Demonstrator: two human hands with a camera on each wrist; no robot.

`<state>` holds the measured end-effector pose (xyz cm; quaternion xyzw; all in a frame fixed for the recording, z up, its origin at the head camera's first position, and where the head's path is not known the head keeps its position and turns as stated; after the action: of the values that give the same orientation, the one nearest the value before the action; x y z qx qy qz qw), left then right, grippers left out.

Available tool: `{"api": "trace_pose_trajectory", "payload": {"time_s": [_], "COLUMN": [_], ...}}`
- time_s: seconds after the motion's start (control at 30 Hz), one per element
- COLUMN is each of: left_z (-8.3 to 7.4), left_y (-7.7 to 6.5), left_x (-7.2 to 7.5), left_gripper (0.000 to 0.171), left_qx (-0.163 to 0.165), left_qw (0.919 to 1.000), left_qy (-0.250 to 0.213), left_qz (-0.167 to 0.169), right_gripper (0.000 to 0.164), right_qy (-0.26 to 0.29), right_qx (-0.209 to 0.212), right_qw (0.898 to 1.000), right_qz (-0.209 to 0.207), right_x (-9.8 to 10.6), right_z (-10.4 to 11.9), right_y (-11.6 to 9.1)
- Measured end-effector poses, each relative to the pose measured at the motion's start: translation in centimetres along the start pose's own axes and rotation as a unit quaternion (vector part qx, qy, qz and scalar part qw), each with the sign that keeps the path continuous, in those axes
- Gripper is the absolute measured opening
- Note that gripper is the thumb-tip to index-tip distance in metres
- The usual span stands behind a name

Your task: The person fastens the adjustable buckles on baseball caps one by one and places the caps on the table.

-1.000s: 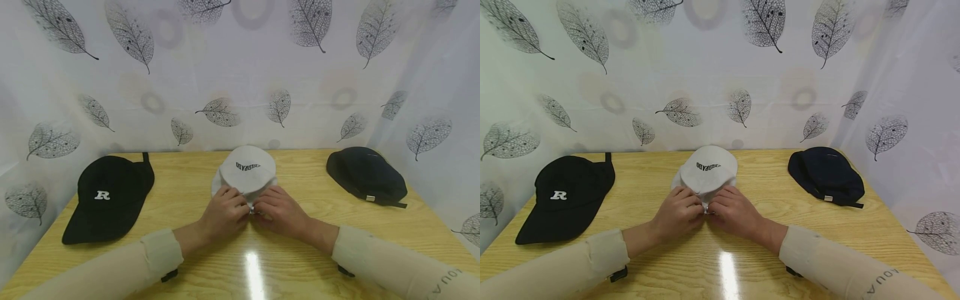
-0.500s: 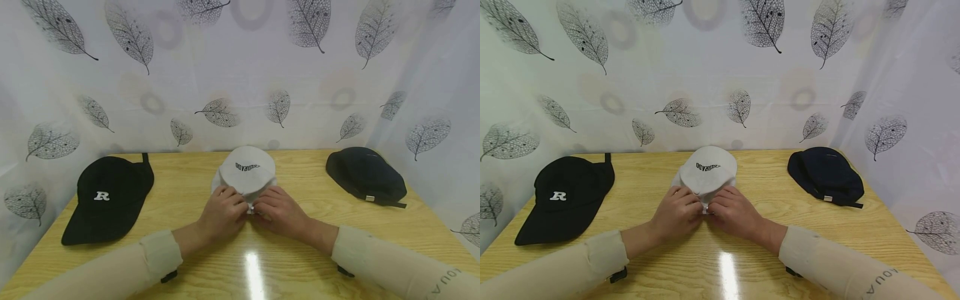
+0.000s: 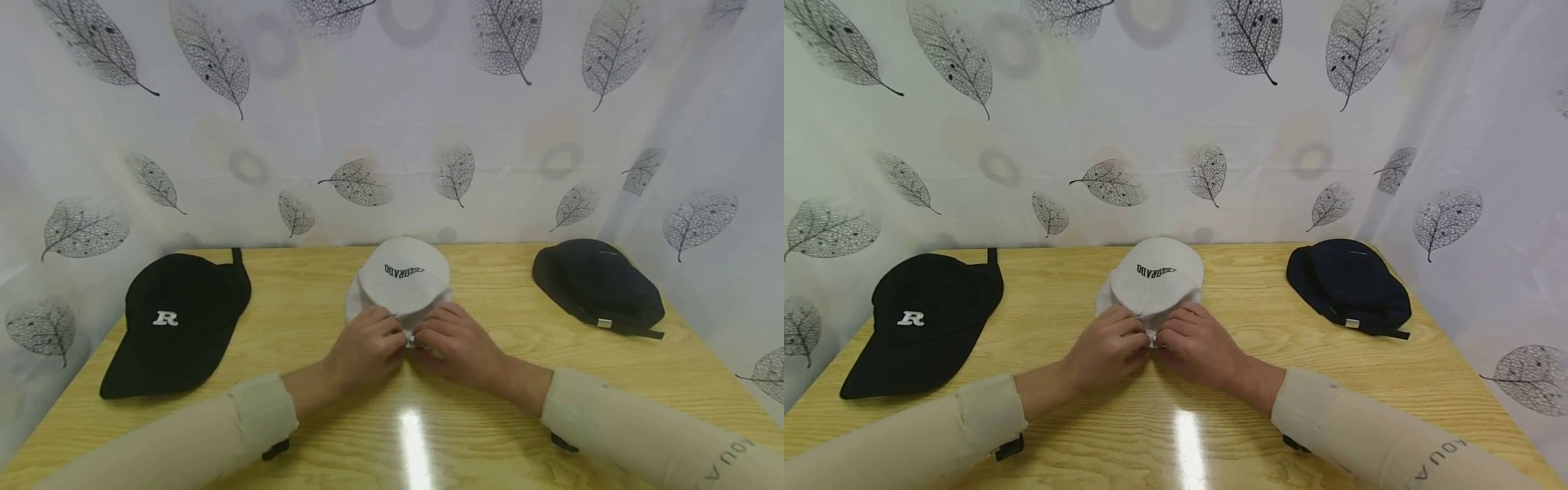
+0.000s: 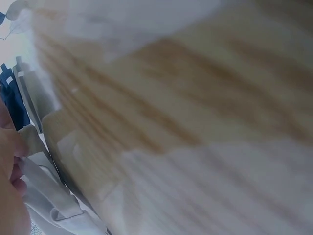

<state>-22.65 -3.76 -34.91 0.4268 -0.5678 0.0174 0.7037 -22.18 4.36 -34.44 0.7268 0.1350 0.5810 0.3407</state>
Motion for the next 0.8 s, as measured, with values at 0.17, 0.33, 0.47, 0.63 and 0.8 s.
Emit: {"api": "trace_pose_trajectory", "payload": {"time_s": [0.17,0.33,0.47,0.63,0.8], "left_z": [-0.13,-0.1,0.19,0.6,0.63], "left_y": [-0.03,-0.07,-0.05,-0.1,-0.13], "left_x": [-0.03,0.02,-0.01,-0.15,-0.21], "left_gripper": [0.006,0.006,0.006,0.005,0.005], "left_qx": [-0.005,-0.002,0.014,0.034,0.031], "left_qw": [0.9999,1.0,0.9999,0.999,0.9989], "left_qy": [-0.006,-0.001,0.009,0.024,0.03], "left_qz": [-0.007,-0.008,-0.001,0.014,0.018], "right_gripper": [0.024,0.024,0.024,0.023,0.023], "right_qy": [-0.003,-0.001,-0.003,-0.004,-0.001], "right_qx": [0.001,-0.002,-0.008,-0.014,-0.013], "right_qw": [1.0,1.0,1.0,1.0,1.0], "right_qz": [-0.001,-0.004,-0.002,0.002,0.001], "right_x": [-0.01,-0.07,-0.08,-0.04,0.06], "right_z": [0.08,0.05,-0.08,-0.21,-0.29], "right_y": [0.03,-0.09,-0.14,-0.14,-0.15]}}
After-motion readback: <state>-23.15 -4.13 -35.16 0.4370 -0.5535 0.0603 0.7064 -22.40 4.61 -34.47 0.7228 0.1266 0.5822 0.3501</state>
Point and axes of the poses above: each hand's wrist, its own y-axis towards the middle knuckle, its own x-axis out of the back of the hand, z = x × y, the point moved 10 cm from there along y, towards the middle knuckle, and after that the axes turned 3 degrees about x, right-handed, at the moved point
